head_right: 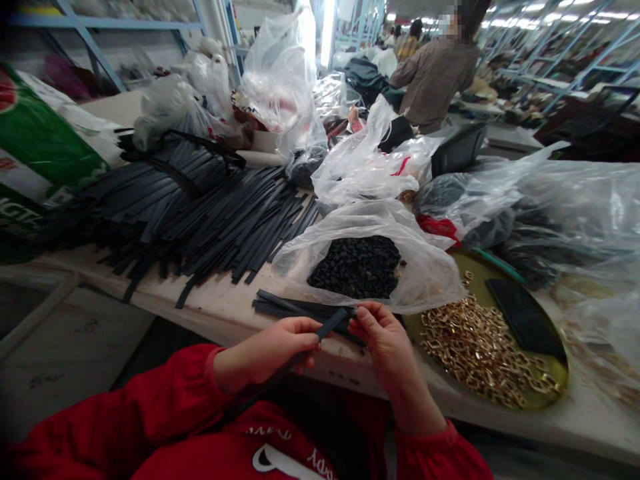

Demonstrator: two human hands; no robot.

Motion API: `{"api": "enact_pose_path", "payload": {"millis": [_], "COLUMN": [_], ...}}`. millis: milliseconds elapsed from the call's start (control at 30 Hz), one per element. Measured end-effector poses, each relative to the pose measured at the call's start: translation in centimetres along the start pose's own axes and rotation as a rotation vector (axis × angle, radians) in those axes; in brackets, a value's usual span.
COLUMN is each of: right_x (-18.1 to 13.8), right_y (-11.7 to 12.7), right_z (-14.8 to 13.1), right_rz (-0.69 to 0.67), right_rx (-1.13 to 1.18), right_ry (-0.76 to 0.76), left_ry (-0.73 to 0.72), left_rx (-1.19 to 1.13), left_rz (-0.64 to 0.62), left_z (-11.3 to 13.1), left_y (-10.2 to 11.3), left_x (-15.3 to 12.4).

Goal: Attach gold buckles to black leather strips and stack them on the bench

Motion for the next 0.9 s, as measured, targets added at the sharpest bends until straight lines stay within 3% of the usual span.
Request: {"api": "enact_pose_path", "payload": {"millis": [200,400,567,900], "right_x": [-1.5,-2.4,-2.2,-3.2], "right_y": [-1.5,-3.2,-2.5,-3.0], "right_z": [3.3,4.8,4.3,2.8], "right_rz": [-0.007,-0.033,-0.011,-0.057], "right_rx": [0.344,0.489,0.385,0.01], "right_ry": [-0.161,-0.254,-0.147,0.05], "left_ry": [-0.197,-0.461,-0.499,-0.539], "left_rx": [0.301,0.684,0.876,0.99], "left_rz": [0.023,0.182,0.24,0.176], "left_z": [1.5,4.3,4.6,5.5], "left_y": [-0.2,0.1,0.2,-0.8], "left_x": [0.4,-0.6,-1.0,-1.7]}}
Point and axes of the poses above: each hand's wrist, its own x-axis towards the middle knuckle, its own y-axis out of the back of the hand, z = x × y, the point moved 10 cm from there along x, towards the middle knuckle, and after that the axes turned 6 degrees about -x, right-handed, at the moved point
